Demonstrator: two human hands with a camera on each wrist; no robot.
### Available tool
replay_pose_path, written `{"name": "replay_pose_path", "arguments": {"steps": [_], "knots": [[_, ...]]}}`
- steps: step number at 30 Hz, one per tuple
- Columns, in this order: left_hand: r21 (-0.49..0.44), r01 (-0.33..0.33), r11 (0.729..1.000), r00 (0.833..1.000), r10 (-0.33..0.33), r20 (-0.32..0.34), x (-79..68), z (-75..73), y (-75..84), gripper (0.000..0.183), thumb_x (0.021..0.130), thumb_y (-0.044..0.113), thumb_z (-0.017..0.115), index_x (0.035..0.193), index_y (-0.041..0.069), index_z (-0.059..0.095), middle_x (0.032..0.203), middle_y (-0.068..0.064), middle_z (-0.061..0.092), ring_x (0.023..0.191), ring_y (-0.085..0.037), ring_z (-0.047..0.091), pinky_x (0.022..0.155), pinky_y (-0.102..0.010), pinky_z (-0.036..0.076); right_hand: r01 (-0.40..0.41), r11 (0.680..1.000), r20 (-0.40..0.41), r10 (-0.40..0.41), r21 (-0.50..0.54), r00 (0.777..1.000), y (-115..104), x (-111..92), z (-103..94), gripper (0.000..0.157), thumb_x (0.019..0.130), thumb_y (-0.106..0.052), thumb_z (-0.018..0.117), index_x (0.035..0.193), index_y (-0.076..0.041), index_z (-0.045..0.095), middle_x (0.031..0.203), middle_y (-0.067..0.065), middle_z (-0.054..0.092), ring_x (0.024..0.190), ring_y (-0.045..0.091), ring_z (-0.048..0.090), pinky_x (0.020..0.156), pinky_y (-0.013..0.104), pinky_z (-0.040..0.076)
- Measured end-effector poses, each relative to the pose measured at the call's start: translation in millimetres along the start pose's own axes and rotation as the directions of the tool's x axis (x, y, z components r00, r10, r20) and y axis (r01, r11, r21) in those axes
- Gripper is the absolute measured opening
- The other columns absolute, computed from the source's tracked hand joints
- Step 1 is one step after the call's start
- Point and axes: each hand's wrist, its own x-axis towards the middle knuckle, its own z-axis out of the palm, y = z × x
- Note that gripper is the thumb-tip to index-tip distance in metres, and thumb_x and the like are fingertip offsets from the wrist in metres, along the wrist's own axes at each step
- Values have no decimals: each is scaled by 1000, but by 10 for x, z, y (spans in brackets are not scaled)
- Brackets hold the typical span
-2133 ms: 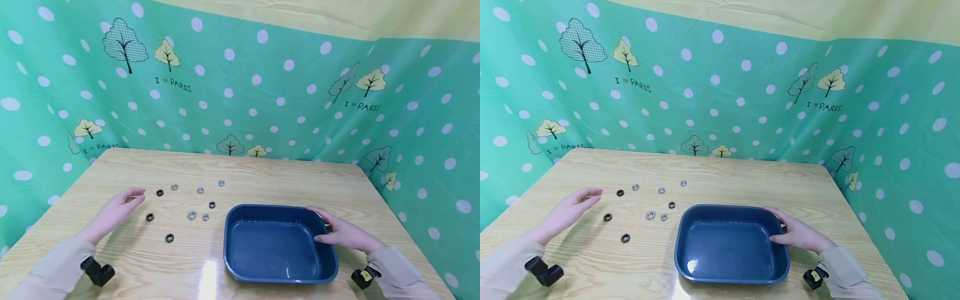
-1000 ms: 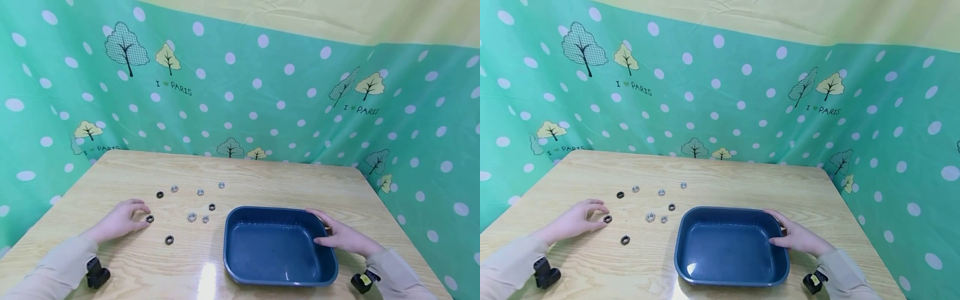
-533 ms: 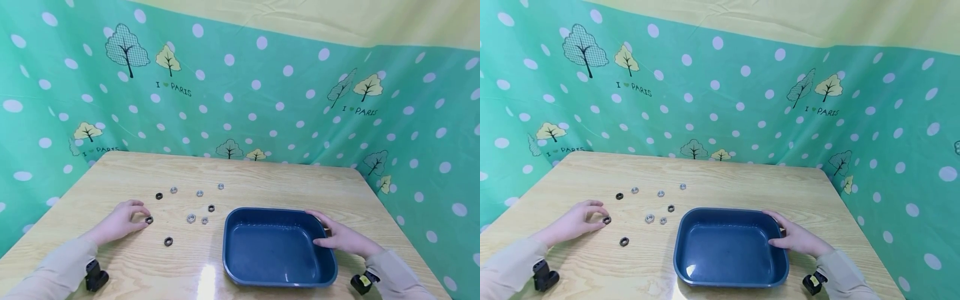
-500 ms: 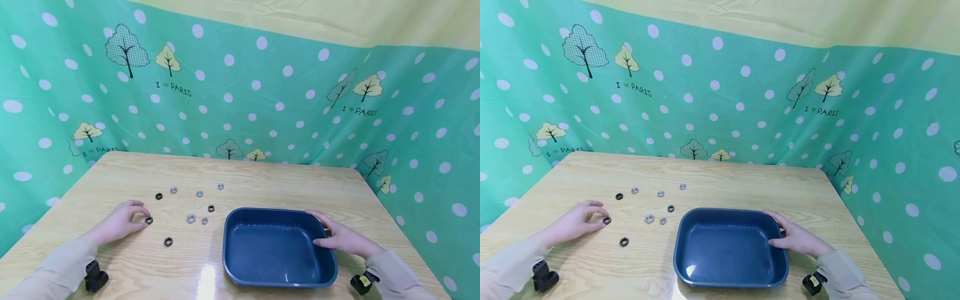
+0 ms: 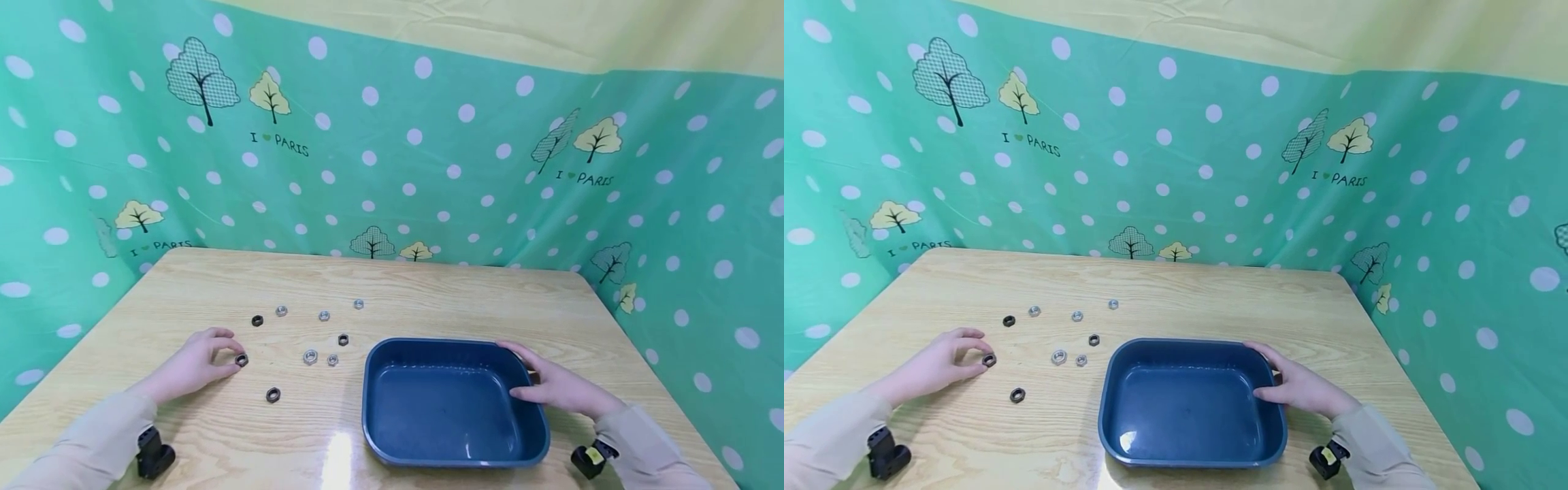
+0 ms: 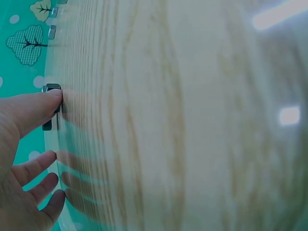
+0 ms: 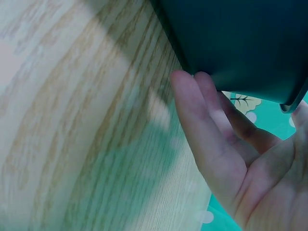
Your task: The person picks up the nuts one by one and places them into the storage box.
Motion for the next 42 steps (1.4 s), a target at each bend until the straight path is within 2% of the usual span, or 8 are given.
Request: {"name": "replay_pose_path", "arguments": {"steps": [12, 21, 28, 35, 42], "knots": [[-12, -4, 1000, 1000, 4, 2, -19, 9, 8, 18, 77, 17, 76, 94, 13, 69, 122, -32, 49, 110, -53, 43, 91, -64, 33, 2, 1000, 2, -2, 14, 1000, 7, -12, 11, 79, 88, -18, 66, 150, -18, 19, 148, 33, 18, 108, 40, 52, 72, 39, 52], [-25, 19, 1000, 1000, -18, 19, -22, -8, 47, 15, 79, 16, 74, 92, 13, 68, 124, -32, 48, 114, -52, 42, 94, -64, 32, 14, 999, 21, -15, 45, 1000, 10, -21, 5, 78, 89, -18, 64, 151, -17, 16, 147, 34, 19, 109, 39, 52, 72, 39, 52], [-13, 9, 1000, 1000, -8, 23, -10, -6, 34, 13, 78, 18, 74, 89, 16, 66, 123, -31, 49, 113, -53, 43, 93, -65, 32, 10, 999, 18, -11, 49, 1000, 23, -18, 8, 79, 89, -18, 65, 151, -18, 16, 147, 34, 18, 110, 40, 52, 72, 39, 52], [8, -21, 1000, 1000, 21, 9, 1, -7, 23, 12, 79, 18, 74, 87, 17, 65, 121, -31, 51, 111, -54, 46, 93, -65, 34, 23, 999, 20, -24, 39, 1000, 34, -15, 10, 78, 90, -18, 64, 151, -16, 16, 148, 34, 18, 114, 45, 49, 78, 45, 53], [10, -35, 999, 999, 36, -6, 8, -6, 3, 11, 80, 18, 73, 87, 15, 65, 120, -30, 52, 109, -52, 49, 91, -63, 39, -10, 1000, 10, 10, 18, 1000, 23, -19, 14, 78, 89, -19, 65, 151, -21, 17, 148, 34, 19, 113, 44, 51, 74, 44, 54]]}}
